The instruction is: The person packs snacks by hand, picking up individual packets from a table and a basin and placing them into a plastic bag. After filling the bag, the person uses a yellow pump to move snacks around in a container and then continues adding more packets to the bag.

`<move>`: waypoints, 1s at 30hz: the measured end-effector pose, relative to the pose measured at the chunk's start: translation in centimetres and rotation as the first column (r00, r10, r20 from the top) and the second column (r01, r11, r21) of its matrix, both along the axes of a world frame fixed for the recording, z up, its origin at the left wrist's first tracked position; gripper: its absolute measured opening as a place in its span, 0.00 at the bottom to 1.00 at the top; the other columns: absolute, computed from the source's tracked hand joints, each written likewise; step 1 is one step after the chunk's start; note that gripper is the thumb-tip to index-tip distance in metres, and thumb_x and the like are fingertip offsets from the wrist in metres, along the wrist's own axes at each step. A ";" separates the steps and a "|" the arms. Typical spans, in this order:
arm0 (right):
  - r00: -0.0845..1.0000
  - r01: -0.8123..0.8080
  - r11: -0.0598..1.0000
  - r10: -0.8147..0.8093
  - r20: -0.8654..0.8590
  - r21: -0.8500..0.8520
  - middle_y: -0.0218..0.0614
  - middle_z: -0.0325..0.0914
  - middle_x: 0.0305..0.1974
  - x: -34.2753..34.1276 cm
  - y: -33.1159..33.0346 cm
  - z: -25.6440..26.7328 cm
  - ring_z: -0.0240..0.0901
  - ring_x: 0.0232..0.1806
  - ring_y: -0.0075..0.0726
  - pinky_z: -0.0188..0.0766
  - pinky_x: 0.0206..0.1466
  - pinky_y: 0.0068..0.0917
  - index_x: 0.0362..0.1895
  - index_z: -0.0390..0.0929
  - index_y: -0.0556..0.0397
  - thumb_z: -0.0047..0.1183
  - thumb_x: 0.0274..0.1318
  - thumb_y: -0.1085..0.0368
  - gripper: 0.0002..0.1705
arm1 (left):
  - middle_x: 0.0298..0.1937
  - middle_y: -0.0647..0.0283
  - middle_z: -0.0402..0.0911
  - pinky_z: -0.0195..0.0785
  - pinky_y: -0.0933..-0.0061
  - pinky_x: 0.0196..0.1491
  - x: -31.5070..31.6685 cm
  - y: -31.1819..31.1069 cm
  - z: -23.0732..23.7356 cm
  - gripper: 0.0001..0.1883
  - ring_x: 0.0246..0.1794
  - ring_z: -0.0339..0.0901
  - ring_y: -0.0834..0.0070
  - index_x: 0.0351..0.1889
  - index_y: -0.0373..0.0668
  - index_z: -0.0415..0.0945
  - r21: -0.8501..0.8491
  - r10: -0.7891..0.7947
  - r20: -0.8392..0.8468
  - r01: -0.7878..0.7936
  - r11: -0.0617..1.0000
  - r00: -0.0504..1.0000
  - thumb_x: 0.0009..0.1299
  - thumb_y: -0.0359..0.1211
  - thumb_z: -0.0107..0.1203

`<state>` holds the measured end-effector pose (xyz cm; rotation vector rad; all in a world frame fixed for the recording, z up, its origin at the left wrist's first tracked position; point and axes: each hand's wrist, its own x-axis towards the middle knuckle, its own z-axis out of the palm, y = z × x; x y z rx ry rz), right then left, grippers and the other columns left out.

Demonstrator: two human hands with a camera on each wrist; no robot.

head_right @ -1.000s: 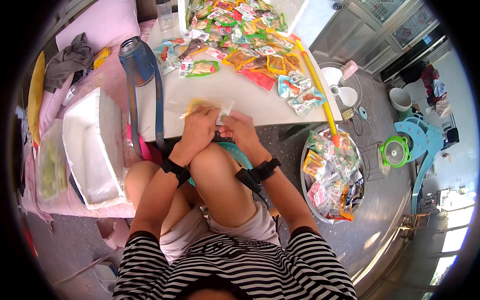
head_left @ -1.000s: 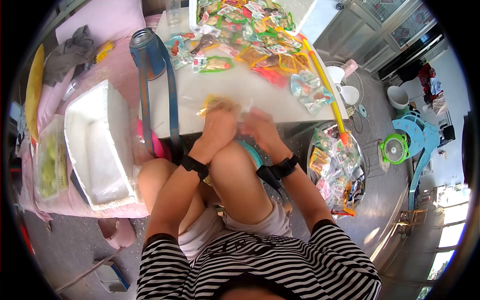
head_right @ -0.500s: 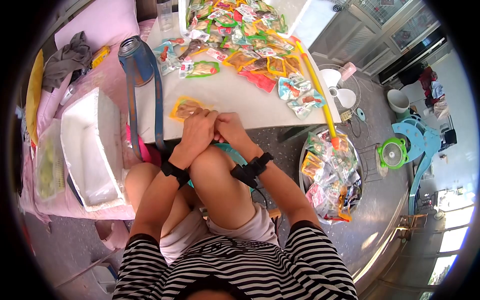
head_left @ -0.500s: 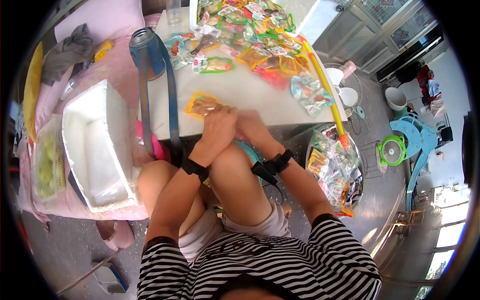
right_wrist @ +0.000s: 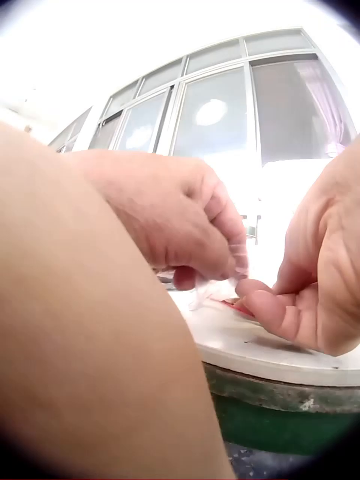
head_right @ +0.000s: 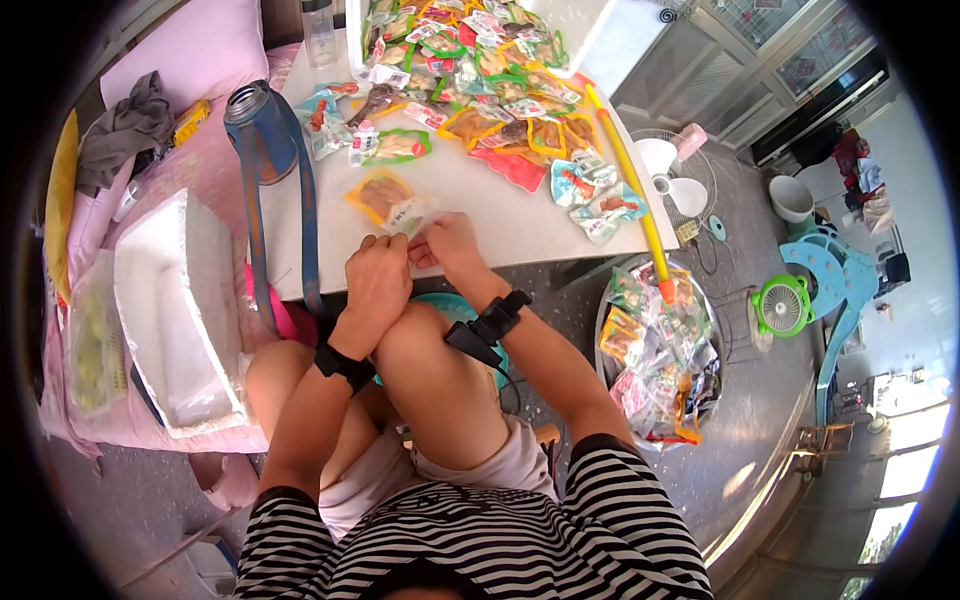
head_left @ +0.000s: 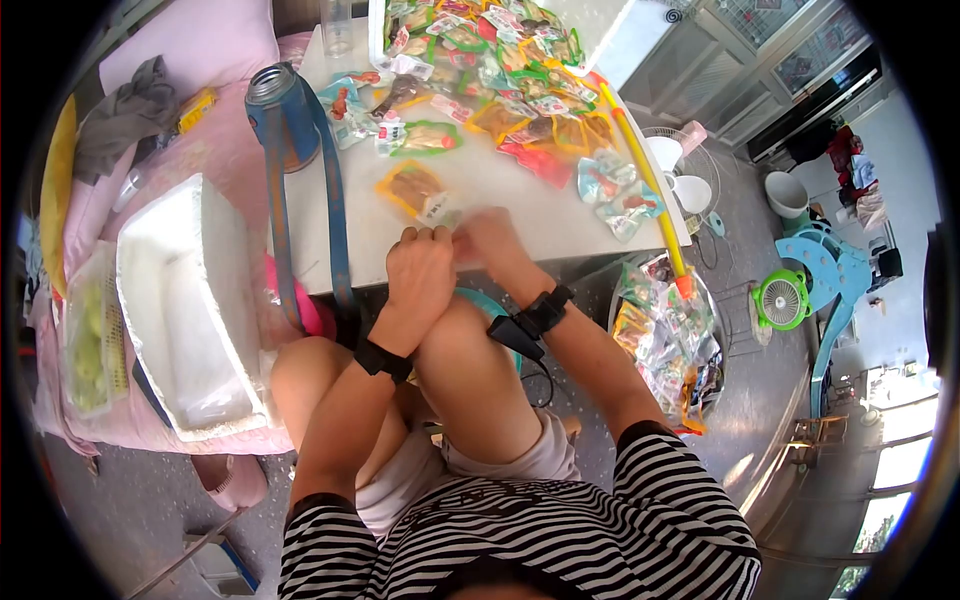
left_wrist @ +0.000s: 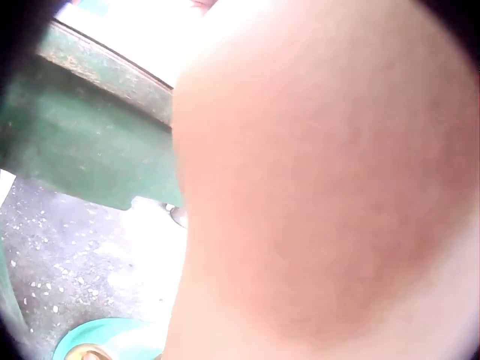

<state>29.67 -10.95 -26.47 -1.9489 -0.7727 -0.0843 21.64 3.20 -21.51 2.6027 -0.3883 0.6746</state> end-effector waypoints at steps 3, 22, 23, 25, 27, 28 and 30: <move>0.989 0.127 0.989 -0.121 -0.084 0.074 0.39 0.75 0.20 1.0 0.8 -0.4 0.73 0.19 0.34 0.71 0.21 0.27 0.24 0.76 0.60 0.47 0.48 0.70 0.07 | 0.27 0.53 0.75 0.71 0.62 0.32 0.4 -0.3 -0.1 0.09 0.32 0.74 0.57 0.28 0.36 0.71 -0.019 -0.060 0.073 0.062 0.998 0.996 0.48 0.21 0.53; 0.705 -0.493 0.821 0.183 -0.685 -0.289 0.33 0.81 0.24 4.5 -3.3 13.1 0.70 0.18 0.19 0.63 0.19 0.16 0.29 0.82 0.52 0.52 0.53 0.58 0.12 | 0.23 0.52 0.72 0.69 0.58 0.27 0.4 -0.5 0.5 0.05 0.27 0.73 0.54 0.23 0.37 0.67 -0.152 0.051 -0.003 -0.050 0.987 0.999 0.52 0.22 0.53; 0.689 -0.499 0.834 0.215 -0.692 -0.238 0.34 0.82 0.25 4.9 -4.1 13.8 0.71 0.18 0.20 0.63 0.19 0.16 0.29 0.82 0.52 0.53 0.53 0.58 0.12 | 0.23 0.52 0.72 0.69 0.58 0.27 0.5 -0.5 0.3 0.05 0.27 0.73 0.55 0.23 0.37 0.67 -0.147 0.056 -0.010 -0.056 0.988 0.998 0.51 0.22 0.53; 0.788 -0.234 0.963 0.105 -0.607 -0.137 0.33 0.81 0.24 6.5 -5.5 13.9 0.70 0.18 0.20 0.63 0.19 0.15 0.29 0.82 0.53 0.54 0.52 0.56 0.13 | 0.22 0.52 0.73 0.69 0.58 0.27 0.5 -0.6 0.0 0.06 0.27 0.73 0.55 0.22 0.37 0.67 -0.129 0.053 -0.027 -0.056 0.990 0.998 0.51 0.22 0.53; 0.882 0.073 0.966 -0.178 -0.435 -0.247 0.34 0.81 0.24 8.3 -5.3 13.6 0.72 0.19 0.22 0.65 0.20 0.18 0.29 0.82 0.54 0.56 0.51 0.56 0.14 | 0.22 0.52 0.73 0.69 0.59 0.27 0.8 -1.0 -0.4 0.05 0.27 0.73 0.55 0.23 0.37 0.67 -0.105 -0.016 -0.014 0.014 0.994 1.000 0.51 0.22 0.53; 0.891 0.249 0.887 -0.367 -0.267 -0.389 0.36 0.81 0.24 9.0 -4.0 13.0 0.73 0.21 0.25 0.67 0.21 0.20 0.29 0.81 0.55 0.57 0.49 0.56 0.14 | 0.22 0.52 0.73 0.70 0.59 0.27 0.9 -1.2 -0.5 0.05 0.28 0.73 0.55 0.23 0.37 0.67 -0.094 -0.054 -0.008 0.053 0.994 0.999 0.51 0.22 0.53; 0.879 0.442 0.722 -0.468 0.094 -0.532 0.39 0.80 0.26 11.1 -3.3 10.7 0.76 0.25 0.31 0.70 0.25 0.26 0.30 0.81 0.56 0.57 0.47 0.59 0.12 | 0.22 0.52 0.74 0.70 0.59 0.28 0.7 -1.4 -0.5 0.05 0.28 0.74 0.54 0.23 0.37 0.68 -0.122 -0.090 -0.044 0.084 0.989 0.995 0.51 0.22 0.53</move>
